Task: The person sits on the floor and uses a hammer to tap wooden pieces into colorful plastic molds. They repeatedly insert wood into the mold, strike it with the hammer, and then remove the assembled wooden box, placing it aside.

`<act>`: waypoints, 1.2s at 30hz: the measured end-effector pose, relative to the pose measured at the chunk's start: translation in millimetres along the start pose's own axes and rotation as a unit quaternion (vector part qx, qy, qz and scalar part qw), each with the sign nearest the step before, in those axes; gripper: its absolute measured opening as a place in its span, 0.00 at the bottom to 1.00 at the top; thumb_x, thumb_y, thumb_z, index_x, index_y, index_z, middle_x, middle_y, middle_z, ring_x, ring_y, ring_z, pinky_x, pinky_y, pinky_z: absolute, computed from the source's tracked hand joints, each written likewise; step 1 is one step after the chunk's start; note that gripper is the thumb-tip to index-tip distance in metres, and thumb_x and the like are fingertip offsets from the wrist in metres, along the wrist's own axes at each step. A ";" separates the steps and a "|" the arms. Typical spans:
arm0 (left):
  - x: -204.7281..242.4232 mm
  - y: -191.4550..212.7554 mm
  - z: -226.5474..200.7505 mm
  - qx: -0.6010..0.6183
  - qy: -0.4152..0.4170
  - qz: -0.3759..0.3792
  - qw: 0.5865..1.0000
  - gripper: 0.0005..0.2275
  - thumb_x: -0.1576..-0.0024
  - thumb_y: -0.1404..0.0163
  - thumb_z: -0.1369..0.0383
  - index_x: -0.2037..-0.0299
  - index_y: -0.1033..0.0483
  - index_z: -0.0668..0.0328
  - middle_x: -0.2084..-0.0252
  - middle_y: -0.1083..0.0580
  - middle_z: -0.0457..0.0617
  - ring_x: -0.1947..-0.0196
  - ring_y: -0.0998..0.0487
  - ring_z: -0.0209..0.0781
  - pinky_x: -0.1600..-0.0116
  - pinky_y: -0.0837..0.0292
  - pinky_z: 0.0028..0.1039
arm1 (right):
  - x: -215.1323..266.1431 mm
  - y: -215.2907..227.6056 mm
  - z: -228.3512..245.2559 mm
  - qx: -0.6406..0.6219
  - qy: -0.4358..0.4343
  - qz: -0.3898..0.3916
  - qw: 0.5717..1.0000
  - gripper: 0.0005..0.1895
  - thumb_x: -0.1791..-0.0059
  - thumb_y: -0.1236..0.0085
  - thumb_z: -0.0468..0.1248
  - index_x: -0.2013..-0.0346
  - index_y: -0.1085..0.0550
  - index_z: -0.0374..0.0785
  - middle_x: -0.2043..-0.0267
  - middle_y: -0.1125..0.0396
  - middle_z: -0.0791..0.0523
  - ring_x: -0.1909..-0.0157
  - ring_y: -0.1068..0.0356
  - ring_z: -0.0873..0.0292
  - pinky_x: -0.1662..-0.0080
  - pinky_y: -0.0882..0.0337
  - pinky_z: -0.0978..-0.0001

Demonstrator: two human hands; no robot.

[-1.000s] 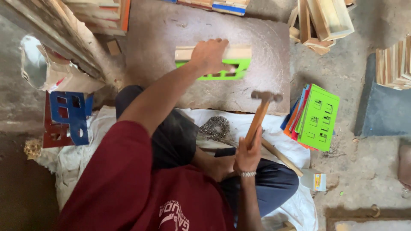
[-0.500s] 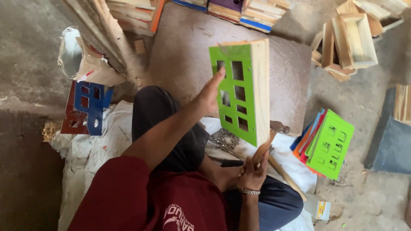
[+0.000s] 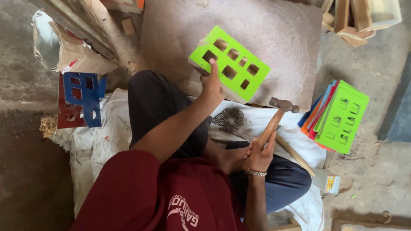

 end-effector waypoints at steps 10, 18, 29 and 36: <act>16.0 -14.3 -28.0 -0.485 -0.267 0.393 0.734 0.03 0.43 0.46 0.71 0.67 0.21 0.59 0.67 0.20 0.47 0.66 0.20 0.41 0.61 0.24 0.32 | -7.0 2.2 -8.0 -0.062 -0.014 -0.004 0.998 0.45 0.48 0.50 0.28 0.20 0.57 0.46 0.77 0.39 0.60 0.82 0.41 0.67 0.79 0.36 0.73; -68.7 -115.6 -97.5 -0.877 -0.319 0.290 0.212 0.16 0.53 0.38 0.68 0.55 0.21 0.62 0.56 0.22 0.61 0.54 0.21 0.59 0.52 0.25 0.45 | -12.6 0.5 -12.3 -0.080 -0.024 0.004 0.997 0.45 0.48 0.49 0.29 0.21 0.57 0.49 0.78 0.39 0.60 0.82 0.41 0.67 0.79 0.36 0.73; 21.7 -139.5 -135.0 -0.726 -0.601 0.280 0.185 0.08 0.43 0.45 0.67 0.58 0.20 0.61 0.56 0.22 0.55 0.53 0.21 0.54 0.49 0.26 0.41 | -10.9 0.0 -5.1 -0.029 -0.012 0.001 0.999 0.45 0.49 0.48 0.28 0.21 0.57 0.45 0.77 0.38 0.59 0.82 0.40 0.67 0.79 0.35 0.73; 114.5 -42.5 -146.3 -0.556 -0.740 0.272 0.263 0.05 0.40 0.42 0.70 0.56 0.20 0.58 0.41 0.27 0.51 0.38 0.26 0.49 0.32 0.29 0.40 | -8.0 -1.0 -1.4 -0.053 0.001 -0.006 0.999 0.45 0.49 0.48 0.28 0.21 0.57 0.45 0.78 0.40 0.59 0.82 0.41 0.67 0.79 0.37 0.73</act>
Point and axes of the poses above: each hand's wrist, its own x-axis away from the middle knuckle, its own y-axis out of the back of the hand, z = x × y, the point moved 5 cm from there along -x, towards the middle knuckle
